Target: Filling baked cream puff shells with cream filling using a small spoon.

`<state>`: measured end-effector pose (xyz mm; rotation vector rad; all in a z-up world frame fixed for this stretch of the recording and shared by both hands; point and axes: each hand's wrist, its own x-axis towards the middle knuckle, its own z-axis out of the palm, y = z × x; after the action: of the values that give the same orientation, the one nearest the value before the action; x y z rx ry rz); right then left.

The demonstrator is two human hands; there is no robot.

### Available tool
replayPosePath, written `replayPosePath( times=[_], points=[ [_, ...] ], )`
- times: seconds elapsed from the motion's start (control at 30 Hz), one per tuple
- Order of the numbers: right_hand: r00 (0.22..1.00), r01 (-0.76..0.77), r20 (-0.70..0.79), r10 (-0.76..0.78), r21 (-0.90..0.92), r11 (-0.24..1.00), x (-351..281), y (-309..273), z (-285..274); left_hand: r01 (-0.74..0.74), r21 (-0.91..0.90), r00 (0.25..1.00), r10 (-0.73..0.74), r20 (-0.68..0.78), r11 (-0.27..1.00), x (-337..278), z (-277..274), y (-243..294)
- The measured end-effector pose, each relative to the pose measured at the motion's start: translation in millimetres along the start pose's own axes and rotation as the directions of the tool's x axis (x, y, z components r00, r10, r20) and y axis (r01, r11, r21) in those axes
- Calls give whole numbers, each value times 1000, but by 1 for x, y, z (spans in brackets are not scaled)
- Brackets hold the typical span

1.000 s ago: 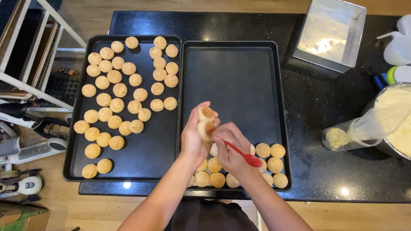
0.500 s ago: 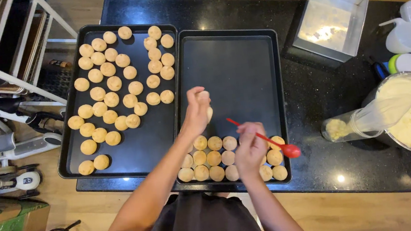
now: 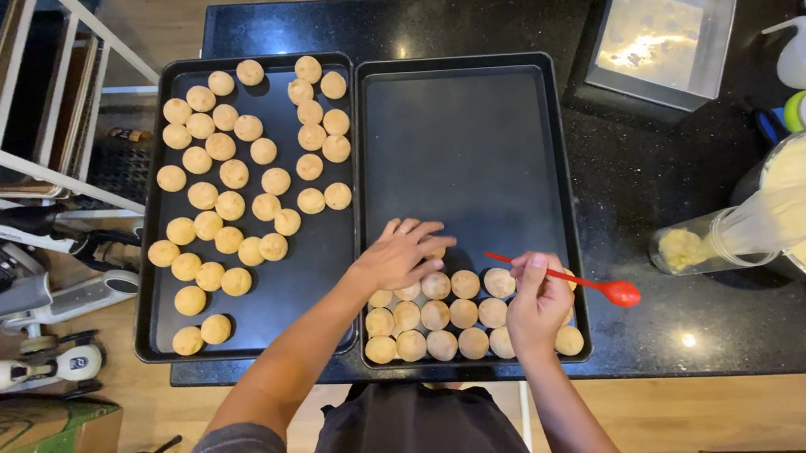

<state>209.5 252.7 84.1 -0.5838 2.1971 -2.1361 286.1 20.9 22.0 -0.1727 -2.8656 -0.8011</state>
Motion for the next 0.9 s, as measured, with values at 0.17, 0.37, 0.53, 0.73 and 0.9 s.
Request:
replayPosePath(
  times=[0.17, 0.37, 0.53, 0.73, 0.9],
  points=[
    [998, 26, 53, -24, -47, 999, 18, 20, 19, 167, 32, 984, -164, -66, 986, 4, -34, 14],
    [888, 15, 452, 87, -217, 976, 32, 46, 64, 369, -103, 928, -372, -7, 923, -22, -7, 6],
    [840, 67, 532, 108, -298, 952, 25, 46, 64, 308, -218, 903, -357, -241, 926, -27, -2, 25],
    [858, 114, 503, 101, -379, 918, 20, 48, 57, 463, -84, 819, -462, -342, 883, -40, 3, 35],
    [875, 64, 466, 131, -380, 923, 17, 38, 53, 414, -155, 850, -441, -287, 897, -46, 19, 20]
  ],
)
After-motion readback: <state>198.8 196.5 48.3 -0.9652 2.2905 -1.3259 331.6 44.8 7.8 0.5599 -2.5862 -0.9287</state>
